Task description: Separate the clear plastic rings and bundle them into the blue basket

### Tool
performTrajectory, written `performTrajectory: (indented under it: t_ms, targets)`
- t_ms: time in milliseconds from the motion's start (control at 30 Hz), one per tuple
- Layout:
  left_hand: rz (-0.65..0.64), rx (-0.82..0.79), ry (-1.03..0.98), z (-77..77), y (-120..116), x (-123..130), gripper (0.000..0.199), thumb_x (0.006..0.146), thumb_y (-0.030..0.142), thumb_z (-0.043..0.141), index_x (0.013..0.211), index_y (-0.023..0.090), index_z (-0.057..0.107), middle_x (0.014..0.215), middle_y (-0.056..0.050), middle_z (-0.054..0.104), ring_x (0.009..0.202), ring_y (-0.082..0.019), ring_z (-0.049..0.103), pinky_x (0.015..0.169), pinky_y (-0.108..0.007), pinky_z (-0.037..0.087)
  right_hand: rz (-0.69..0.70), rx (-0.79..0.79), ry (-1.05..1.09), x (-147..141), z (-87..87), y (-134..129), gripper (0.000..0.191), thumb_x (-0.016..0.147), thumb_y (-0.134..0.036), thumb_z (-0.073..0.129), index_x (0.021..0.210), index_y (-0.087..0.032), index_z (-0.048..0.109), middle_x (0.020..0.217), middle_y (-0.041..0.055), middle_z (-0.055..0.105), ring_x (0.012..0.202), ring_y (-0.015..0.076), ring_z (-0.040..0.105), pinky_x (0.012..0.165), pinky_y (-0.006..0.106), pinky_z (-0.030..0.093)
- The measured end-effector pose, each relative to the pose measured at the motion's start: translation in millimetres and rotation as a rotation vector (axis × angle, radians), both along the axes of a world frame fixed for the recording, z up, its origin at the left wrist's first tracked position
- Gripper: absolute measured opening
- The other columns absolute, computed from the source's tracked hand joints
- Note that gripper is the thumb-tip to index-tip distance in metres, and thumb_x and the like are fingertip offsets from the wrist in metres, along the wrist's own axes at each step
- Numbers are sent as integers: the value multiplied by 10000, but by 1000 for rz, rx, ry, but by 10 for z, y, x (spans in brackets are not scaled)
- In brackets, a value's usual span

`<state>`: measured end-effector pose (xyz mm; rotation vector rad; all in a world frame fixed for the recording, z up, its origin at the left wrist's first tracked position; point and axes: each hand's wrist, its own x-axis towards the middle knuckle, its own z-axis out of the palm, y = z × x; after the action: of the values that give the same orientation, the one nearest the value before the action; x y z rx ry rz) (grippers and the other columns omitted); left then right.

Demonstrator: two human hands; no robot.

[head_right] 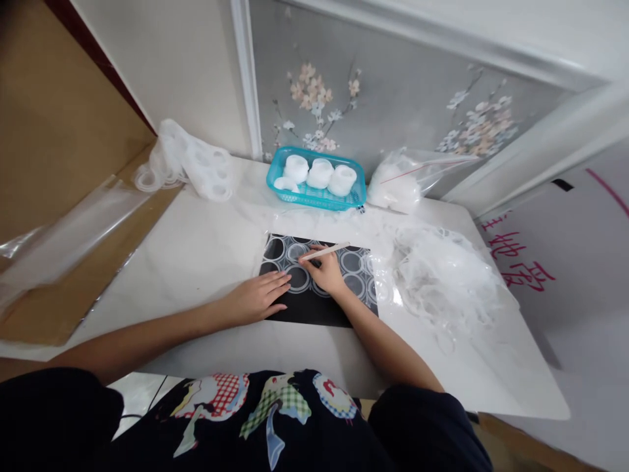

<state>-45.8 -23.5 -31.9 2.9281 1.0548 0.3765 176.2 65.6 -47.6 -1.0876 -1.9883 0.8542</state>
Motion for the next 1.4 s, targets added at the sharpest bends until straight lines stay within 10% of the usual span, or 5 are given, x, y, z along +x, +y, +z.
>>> performTrajectory:
  t_ms: [567,700,900,1100,1400]
  targets:
    - [70,-129,-19,-135,263,105,615,1010,538,436,1400,69,522,1476,-202,491,1404,-287,455,1188,-407,323,-13,64,-107,14,-14,-85,158,897,-329,636,881,-258,776,955,48,799,1179,320,638,1064,529,449]
    - [73,-180,11,-116,237,118,719,974,603,465,1425,43,487,1516,-214,430,1438,-306,400,1201,-407,293,1,271,-324,-25,28,-55,183,909,-217,584,950,-268,754,981,43,791,1276,299,570,1188,579,264]
    - [45,-309,19,-26,265,56,864,921,715,457,1468,46,439,1545,-212,381,1470,-303,342,1222,-407,239,-678,341,-88,187,447,492,299,937,-207,429,886,-204,723,1004,102,752,1108,299,633,1090,611,361]
    - [-72,-160,-5,73,103,-73,585,1005,539,458,1388,103,539,1441,-168,544,1395,-273,467,1204,-428,285,-79,40,-30,164,287,-260,167,876,-335,618,781,-261,734,861,57,768,1056,295,676,971,469,515]
    - [-118,-29,16,-7,-124,14,482,1043,430,417,1315,80,606,1346,-165,628,1312,-252,559,1181,-400,351,-21,-45,-14,114,79,-525,113,862,-355,674,797,-275,722,872,33,779,1160,299,658,1163,552,312]
